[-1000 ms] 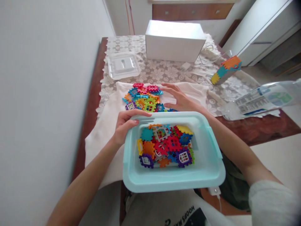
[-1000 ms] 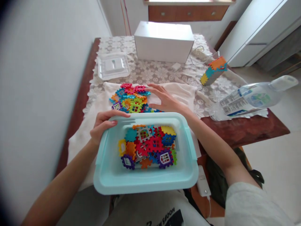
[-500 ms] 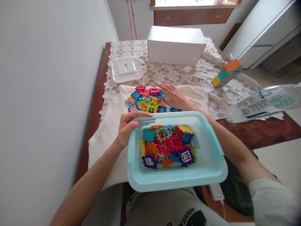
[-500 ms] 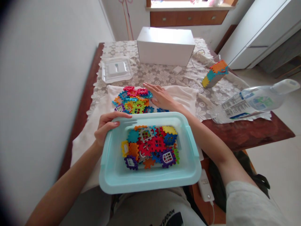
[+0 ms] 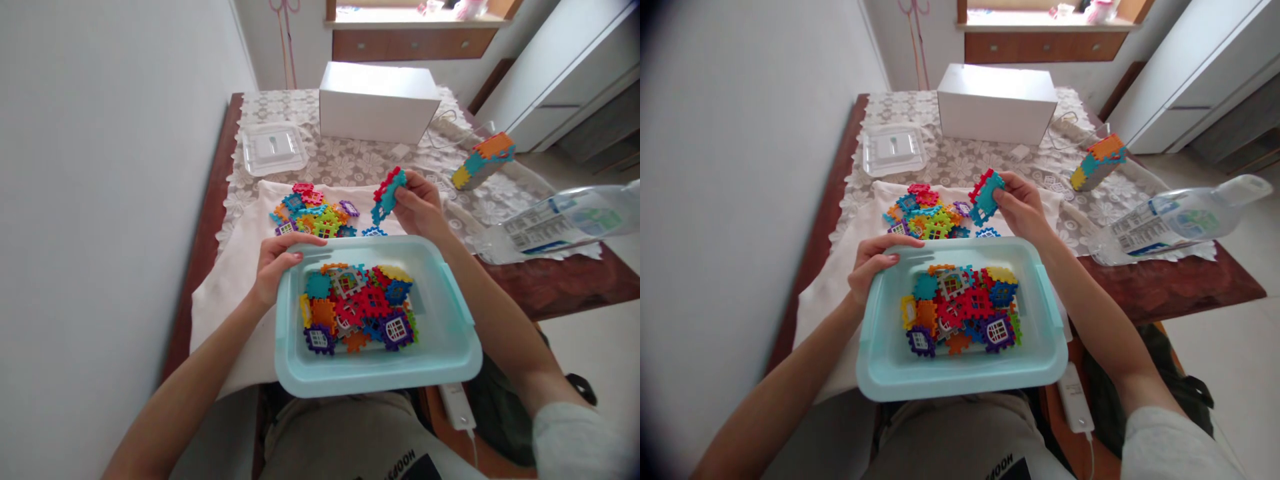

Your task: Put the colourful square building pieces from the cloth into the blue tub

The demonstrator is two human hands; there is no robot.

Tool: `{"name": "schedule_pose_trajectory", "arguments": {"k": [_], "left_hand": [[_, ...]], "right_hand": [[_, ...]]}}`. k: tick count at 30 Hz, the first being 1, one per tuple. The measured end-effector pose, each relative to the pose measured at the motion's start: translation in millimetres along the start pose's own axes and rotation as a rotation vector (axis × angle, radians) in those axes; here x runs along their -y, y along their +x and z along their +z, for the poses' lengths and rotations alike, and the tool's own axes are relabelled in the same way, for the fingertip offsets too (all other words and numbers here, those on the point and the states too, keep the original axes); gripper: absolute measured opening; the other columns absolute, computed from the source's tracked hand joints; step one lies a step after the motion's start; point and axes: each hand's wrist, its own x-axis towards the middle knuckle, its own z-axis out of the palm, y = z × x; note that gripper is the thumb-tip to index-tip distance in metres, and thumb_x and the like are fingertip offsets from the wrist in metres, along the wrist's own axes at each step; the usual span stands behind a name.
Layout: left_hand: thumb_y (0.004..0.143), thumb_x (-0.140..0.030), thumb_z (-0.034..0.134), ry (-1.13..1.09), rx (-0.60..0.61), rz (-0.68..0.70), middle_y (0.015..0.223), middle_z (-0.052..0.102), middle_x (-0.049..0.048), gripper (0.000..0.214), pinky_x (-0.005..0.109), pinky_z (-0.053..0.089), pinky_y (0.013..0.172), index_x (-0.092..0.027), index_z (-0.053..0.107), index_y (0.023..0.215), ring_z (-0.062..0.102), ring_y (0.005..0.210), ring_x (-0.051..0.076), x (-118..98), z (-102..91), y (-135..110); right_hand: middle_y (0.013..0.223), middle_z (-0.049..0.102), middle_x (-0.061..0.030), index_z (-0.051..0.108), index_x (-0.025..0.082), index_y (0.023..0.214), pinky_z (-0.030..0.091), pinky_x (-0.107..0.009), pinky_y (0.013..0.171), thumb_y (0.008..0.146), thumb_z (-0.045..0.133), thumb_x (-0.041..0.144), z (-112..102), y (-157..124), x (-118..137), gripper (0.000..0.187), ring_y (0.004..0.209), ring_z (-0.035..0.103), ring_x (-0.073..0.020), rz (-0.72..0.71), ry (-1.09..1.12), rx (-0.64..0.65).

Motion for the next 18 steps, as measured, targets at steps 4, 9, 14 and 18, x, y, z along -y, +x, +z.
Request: {"name": "schedule_pose_trajectory", "arguments": {"k": [4,9,14,18], "left_hand": [[0.077,-0.028,0.072,0.022,-0.019,-0.001,0.096,0.091,0.008,0.033,0.032,0.063,0.075,-0.022,0.098,0.097,0.08,0.086,0.025,1,-0.1,0],[0.075,-0.029,0.072,0.025,-0.022,0.002,0.092,0.091,0.0073,0.034,0.03,0.06,0.069,-0.022,0.098,0.098,0.078,0.079,0.023,3,-1.4,2],[0.074,-0.027,0.072,0.032,-0.048,0.005,0.093,0.091,0.0071,0.032,0.03,0.063,0.073,-0.023,0.097,0.094,0.079,0.083,0.024,-1,3.0,4],[0.072,-0.028,0.072,0.032,-0.048,0.011,0.09,0.091,0.0066,0.033,0.03,0.063,0.072,-0.023,0.097,0.093,0.079,0.08,0.024,-1,4.3,5]], "right_hand": [[0.101,0.085,-0.004,0.086,0.029,0.12,0.074,-0.042,0.088,0.089,0.098,0.06,1,-15,42,0.045,0.094,0.084,-0.0257,0.102,0.033,0.297],[0.099,0.086,-0.0072,0.087,0.029,0.125,0.074,-0.053,0.094,0.08,0.098,0.072,-9,-19,54,0.063,0.096,0.085,-0.0324,0.17,0.115,0.544],[0.097,0.081,-0.0077,0.082,0.032,0.126,0.073,-0.055,0.093,0.091,0.074,0.091,-11,-13,20,0.069,0.103,0.083,-0.0326,0.149,0.005,0.237],[0.123,0.083,-0.0091,0.079,0.033,0.14,0.066,-0.056,0.115,0.095,0.07,0.088,-9,-5,-18,0.071,0.127,0.078,-0.0336,0.11,-0.35,0.194]]}}
